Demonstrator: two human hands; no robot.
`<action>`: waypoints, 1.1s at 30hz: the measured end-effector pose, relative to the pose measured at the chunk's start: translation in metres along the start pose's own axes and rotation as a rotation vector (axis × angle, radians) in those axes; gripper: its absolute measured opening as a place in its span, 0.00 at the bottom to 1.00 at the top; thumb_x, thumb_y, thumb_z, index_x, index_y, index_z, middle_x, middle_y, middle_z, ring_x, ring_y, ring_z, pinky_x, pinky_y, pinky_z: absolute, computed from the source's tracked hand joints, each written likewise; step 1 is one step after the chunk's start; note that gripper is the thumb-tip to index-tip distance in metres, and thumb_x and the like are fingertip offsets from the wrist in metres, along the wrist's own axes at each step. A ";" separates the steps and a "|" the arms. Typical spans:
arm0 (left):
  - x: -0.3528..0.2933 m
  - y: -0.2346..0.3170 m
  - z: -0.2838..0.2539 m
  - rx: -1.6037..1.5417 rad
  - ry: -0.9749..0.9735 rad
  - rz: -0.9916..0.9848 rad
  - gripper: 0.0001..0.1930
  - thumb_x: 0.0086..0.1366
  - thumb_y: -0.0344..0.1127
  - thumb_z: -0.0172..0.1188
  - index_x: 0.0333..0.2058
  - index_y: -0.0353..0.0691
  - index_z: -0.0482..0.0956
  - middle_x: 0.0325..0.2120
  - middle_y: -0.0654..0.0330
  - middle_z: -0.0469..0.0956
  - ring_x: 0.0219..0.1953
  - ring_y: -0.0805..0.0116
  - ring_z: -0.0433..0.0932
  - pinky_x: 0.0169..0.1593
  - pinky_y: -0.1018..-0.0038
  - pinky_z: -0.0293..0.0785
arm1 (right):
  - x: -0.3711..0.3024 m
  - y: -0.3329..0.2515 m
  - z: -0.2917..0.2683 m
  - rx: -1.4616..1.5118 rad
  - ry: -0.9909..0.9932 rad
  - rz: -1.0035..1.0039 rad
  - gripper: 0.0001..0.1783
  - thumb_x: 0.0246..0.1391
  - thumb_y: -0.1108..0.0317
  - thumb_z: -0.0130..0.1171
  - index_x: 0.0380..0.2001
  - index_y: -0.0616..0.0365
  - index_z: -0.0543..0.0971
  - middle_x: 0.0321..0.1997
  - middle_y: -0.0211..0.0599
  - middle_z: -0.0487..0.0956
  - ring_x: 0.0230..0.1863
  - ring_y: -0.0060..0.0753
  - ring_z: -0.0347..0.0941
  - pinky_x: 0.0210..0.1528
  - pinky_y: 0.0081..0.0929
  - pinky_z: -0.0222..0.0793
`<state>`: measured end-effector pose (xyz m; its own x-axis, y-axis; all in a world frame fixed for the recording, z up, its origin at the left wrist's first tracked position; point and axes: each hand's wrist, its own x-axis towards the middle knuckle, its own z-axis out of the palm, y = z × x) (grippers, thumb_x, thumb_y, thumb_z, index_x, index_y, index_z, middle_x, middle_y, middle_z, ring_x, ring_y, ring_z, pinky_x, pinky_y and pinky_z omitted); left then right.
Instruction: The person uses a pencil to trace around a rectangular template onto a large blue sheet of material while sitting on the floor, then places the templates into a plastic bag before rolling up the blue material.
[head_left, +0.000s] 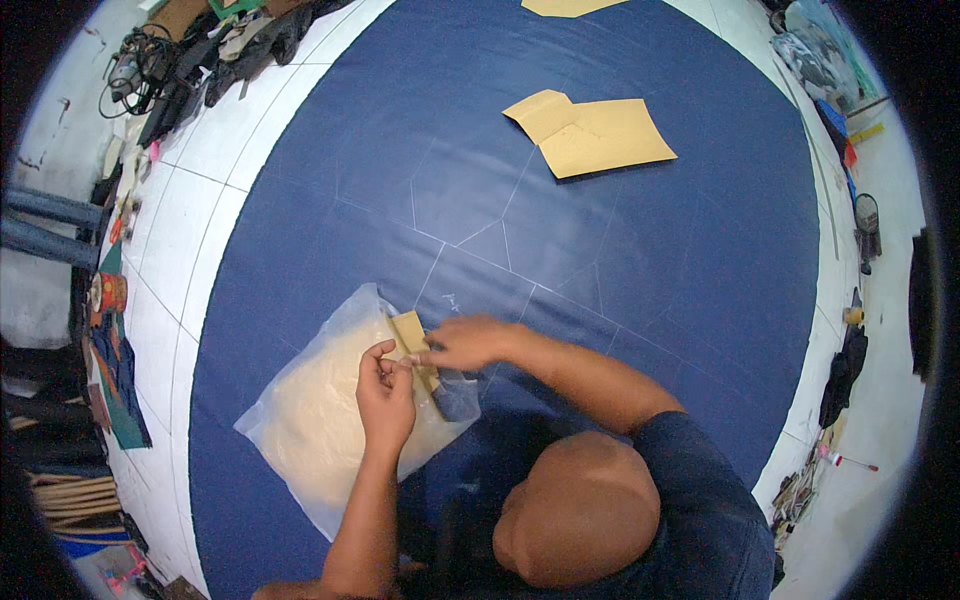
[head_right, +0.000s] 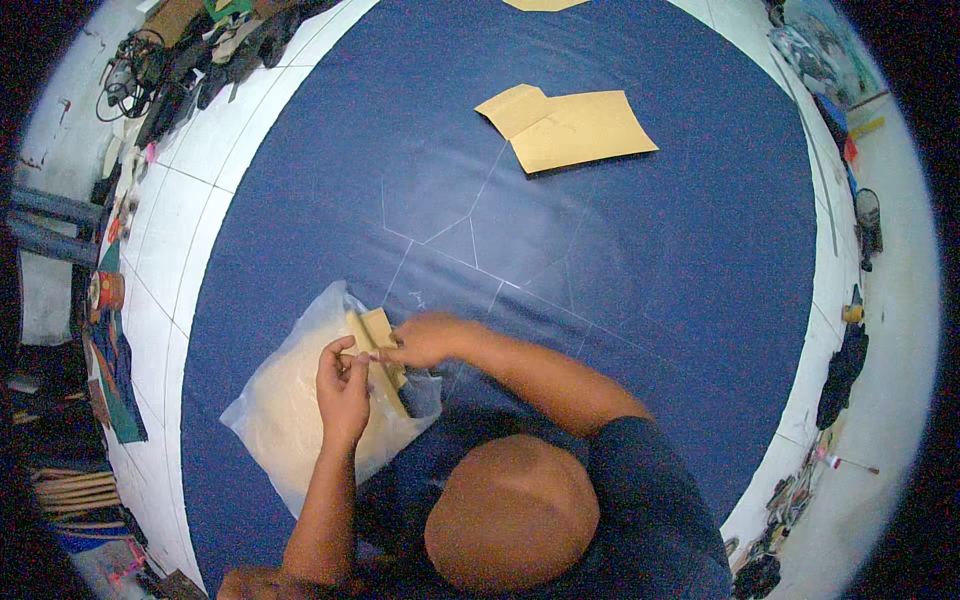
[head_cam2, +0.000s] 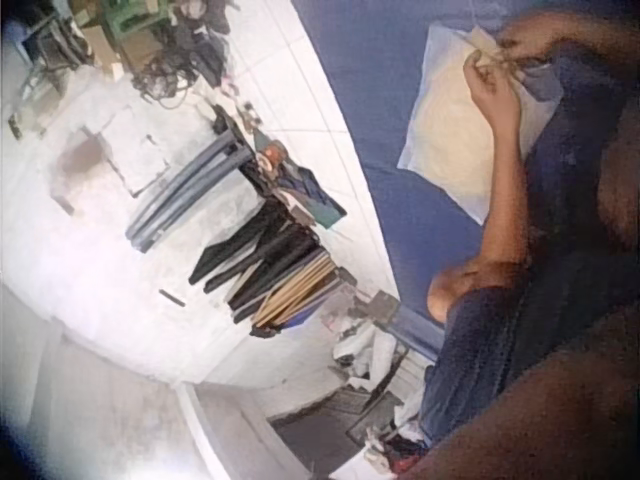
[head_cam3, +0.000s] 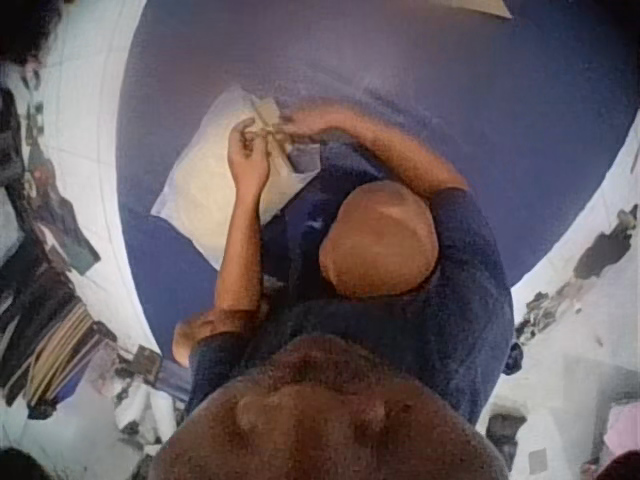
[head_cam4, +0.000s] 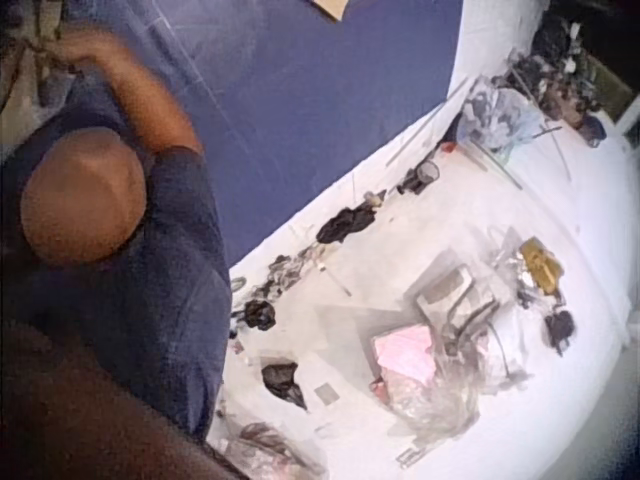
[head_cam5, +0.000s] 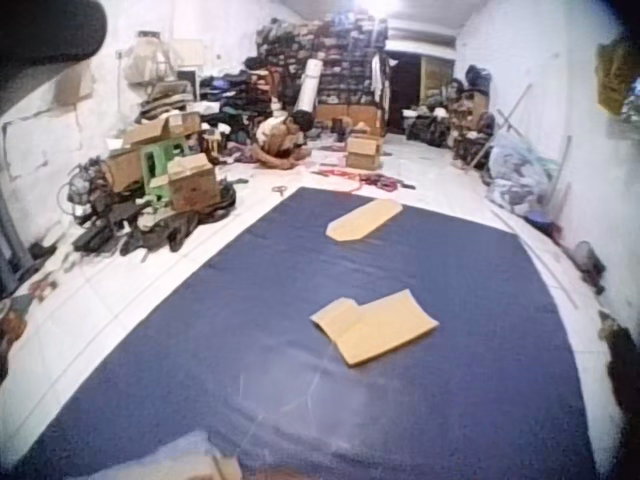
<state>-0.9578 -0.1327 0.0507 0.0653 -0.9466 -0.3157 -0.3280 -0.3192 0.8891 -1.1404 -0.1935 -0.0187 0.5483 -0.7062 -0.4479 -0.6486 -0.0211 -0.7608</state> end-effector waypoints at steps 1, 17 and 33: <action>0.003 0.001 -0.003 -0.016 -0.014 -0.001 0.14 0.67 0.29 0.58 0.51 0.36 0.72 0.26 0.67 0.69 0.25 0.81 0.68 0.29 0.82 0.65 | 0.006 0.007 -0.022 -0.005 0.050 0.034 0.34 0.59 0.41 0.54 0.54 0.60 0.76 0.54 0.59 0.77 0.56 0.56 0.74 0.58 0.47 0.68; 0.014 -0.011 -0.011 -0.016 0.010 -0.097 0.12 0.67 0.25 0.56 0.49 0.36 0.72 0.26 0.70 0.68 0.25 0.84 0.65 0.28 0.84 0.61 | -0.034 0.198 -0.238 -0.447 0.697 0.660 0.57 0.40 0.28 0.65 0.68 0.47 0.61 0.68 0.52 0.62 0.67 0.64 0.60 0.62 0.62 0.63; 0.017 -0.026 -0.012 0.029 -0.016 0.037 0.13 0.66 0.26 0.57 0.49 0.37 0.72 0.24 0.69 0.67 0.24 0.82 0.66 0.27 0.83 0.62 | -0.119 0.199 -0.143 -0.843 0.842 0.583 0.21 0.55 0.70 0.50 0.53 0.59 0.72 0.40 0.46 0.78 0.37 0.48 0.79 0.41 0.50 0.75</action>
<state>-0.9364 -0.1415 0.0260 0.0381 -0.9568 -0.2882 -0.3569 -0.2824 0.8904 -1.4108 -0.2149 -0.0493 -0.2146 -0.9754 0.0514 -0.9705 0.2188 0.1016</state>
